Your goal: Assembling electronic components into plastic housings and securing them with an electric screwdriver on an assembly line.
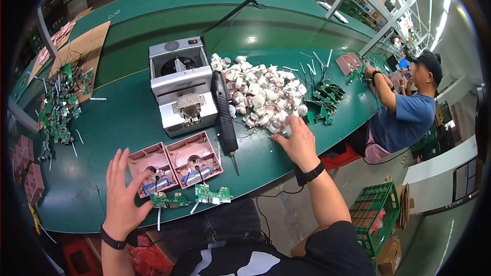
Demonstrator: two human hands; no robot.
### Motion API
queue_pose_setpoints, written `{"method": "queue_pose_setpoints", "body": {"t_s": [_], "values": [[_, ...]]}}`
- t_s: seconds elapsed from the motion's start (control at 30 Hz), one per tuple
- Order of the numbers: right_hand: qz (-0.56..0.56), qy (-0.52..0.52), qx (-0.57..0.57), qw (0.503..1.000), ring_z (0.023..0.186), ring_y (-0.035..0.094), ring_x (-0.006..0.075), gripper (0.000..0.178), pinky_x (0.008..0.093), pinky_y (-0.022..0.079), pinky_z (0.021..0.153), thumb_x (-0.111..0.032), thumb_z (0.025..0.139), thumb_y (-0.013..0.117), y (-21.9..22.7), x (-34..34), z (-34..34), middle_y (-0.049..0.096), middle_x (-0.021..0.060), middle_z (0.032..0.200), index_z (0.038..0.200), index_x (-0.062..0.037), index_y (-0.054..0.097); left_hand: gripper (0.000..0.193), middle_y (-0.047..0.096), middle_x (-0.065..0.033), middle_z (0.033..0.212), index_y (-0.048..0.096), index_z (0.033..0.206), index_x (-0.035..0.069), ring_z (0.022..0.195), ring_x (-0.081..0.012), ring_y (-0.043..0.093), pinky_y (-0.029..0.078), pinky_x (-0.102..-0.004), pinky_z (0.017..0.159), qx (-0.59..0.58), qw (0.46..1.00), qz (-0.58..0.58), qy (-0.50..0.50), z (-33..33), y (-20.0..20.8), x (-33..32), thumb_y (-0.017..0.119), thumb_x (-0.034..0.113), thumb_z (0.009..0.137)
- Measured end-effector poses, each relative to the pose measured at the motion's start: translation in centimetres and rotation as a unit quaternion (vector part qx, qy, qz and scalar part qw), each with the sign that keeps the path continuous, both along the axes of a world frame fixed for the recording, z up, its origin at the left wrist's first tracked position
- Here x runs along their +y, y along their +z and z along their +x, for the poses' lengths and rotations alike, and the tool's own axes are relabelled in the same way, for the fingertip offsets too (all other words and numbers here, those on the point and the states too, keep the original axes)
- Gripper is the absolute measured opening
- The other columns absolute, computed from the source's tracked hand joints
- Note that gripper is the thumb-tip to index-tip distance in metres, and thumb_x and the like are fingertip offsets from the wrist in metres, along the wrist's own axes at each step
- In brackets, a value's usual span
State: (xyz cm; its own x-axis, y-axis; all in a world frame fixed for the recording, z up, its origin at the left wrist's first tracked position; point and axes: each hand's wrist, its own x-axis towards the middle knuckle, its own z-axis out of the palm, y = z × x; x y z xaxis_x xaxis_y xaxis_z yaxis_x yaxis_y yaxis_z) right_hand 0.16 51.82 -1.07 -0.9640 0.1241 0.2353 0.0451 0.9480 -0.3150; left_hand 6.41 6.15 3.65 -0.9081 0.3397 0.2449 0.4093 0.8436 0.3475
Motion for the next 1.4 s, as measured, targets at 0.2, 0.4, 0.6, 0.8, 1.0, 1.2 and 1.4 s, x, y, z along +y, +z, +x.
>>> {"method": "queue_pose_setpoints", "body": {"t_s": [0.2, 0.4, 0.6, 0.8, 1.0, 1.2, 1.4], "values": [[0.008, 0.05, 0.019, 0.999, 0.094, 0.068, 0.0374, 0.043, 0.0455, 0.055, 0.079, -0.03, 0.083, 0.086, 0.4, -0.7, 0.3, 0.067, 0.0129, 0.105, 0.116, -0.0078, 0.067, 0.057, 0.053, -0.0222, 0.15, 0.074, 0.114, 0.009, 0.136, -0.0431, 0.055, 0.046, -0.0544, 0.111, 0.106, 0.982, 0.15, 0.044, 4.9, 3.1, -0.2, 0.092, 0.016, 0.06], [0.052, 0.068, 0.035, 0.996, 0.086, 0.07, 0.0294, 0.033, 0.0422, 0.056, 0.072, -0.028, 0.085, 0.084, -0.6, -2.2, -0.2, 0.069, 0.0117, 0.099, 0.11, -0.0083, 0.074, 0.06, 0.065, -0.0223, 0.128, 0.071, 0.115, 0.008, 0.116, -0.0417, 0.065, 0.053, -0.0496, 0.098, -0.027, 0.955, 0.271, -0.115, 8.2, -0.5, 2.9, 0.095, 0.039, 0.07], [-0.229, 0.074, -0.083, 0.967, 0.071, 0.061, 0.009, 0.031, 0.0268, 0.05, 0.059, -0.03, 0.094, 0.079, 9.8, -0.1, -4.3, 0.067, 0.0013, 0.08, 0.104, -0.0006, 0.074, 0.051, 0.074, -0.0128, 0.116, 0.076, 0.112, 0.006, 0.103, -0.028, 0.072, 0.055, -0.0362, 0.089, -0.144, 0.91, 0.303, -0.245, 8.1, -2.0, 6.7, 0.095, 0.026, 0.07], [-0.365, 0.101, -0.007, 0.925, 0.073, 0.062, 0.0069, 0.039, 0.0243, 0.049, 0.058, -0.038, 0.096, 0.077, 14.7, -0.9, -9.3, 0.066, 0.0002, 0.079, 0.103, -0.0003, 0.076, 0.049, 0.075, -0.0112, 0.116, 0.076, 0.114, 0.006, 0.102, -0.0257, 0.073, 0.055, -0.0356, 0.087, -0.164, 0.89, 0.339, -0.258, 7.7, -2.2, 7.5, 0.094, 0.024, 0.072], [-0.06, 0.105, -0.133, 0.984, 0.075, 0.071, 0.0208, 0.045, 0.0358, 0.057, 0.068, -0.039, 0.083, 0.086, 6.9, 0.9, -8.8, 0.073, 0.0108, 0.082, 0.104, -0.0007, 0.075, 0.046, 0.075, -0.0098, 0.118, 0.076, 0.115, 0.006, 0.105, -0.0266, 0.072, 0.056, -0.0357, 0.092, -0.245, 0.861, 0.37, -0.251, 8.3, -3.6, 8.3, 0.093, 0.021, 0.075], [0.08, 0.103, -0.069, 0.989, 0.074, 0.072, 0.0258, 0.04, 0.0415, 0.055, 0.067, -0.036, 0.081, 0.086, 6.4, 0.6, -3.0, 0.073, 0.0114, 0.08, 0.097, -0.0009, 0.073, 0.045, 0.074, -0.0086, 0.118, 0.076, 0.116, 0.007, 0.105, -0.0268, 0.072, 0.057, -0.0354, 0.093, -0.276, 0.857, 0.36, -0.245, 9.1, -4.7, 7.7, 0.092, 0.021, 0.077], [0.001, 0.125, 0.082, 0.989, 0.074, 0.071, 0.0188, 0.031, 0.0338, 0.053, 0.064, -0.026, 0.086, 0.083, 7.0, -1.1, -0.9, 0.074, 0.0082, 0.084, 0.102, -0.0026, 0.071, 0.045, 0.074, -0.0081, 0.118, 0.076, 0.117, 0.007, 0.105, -0.026, 0.072, 0.057, -0.0347, 0.093, -0.286, 0.845, 0.365, -0.266, 8.4, -4.5, 8.7, 0.092, 0.022, 0.078]]}}
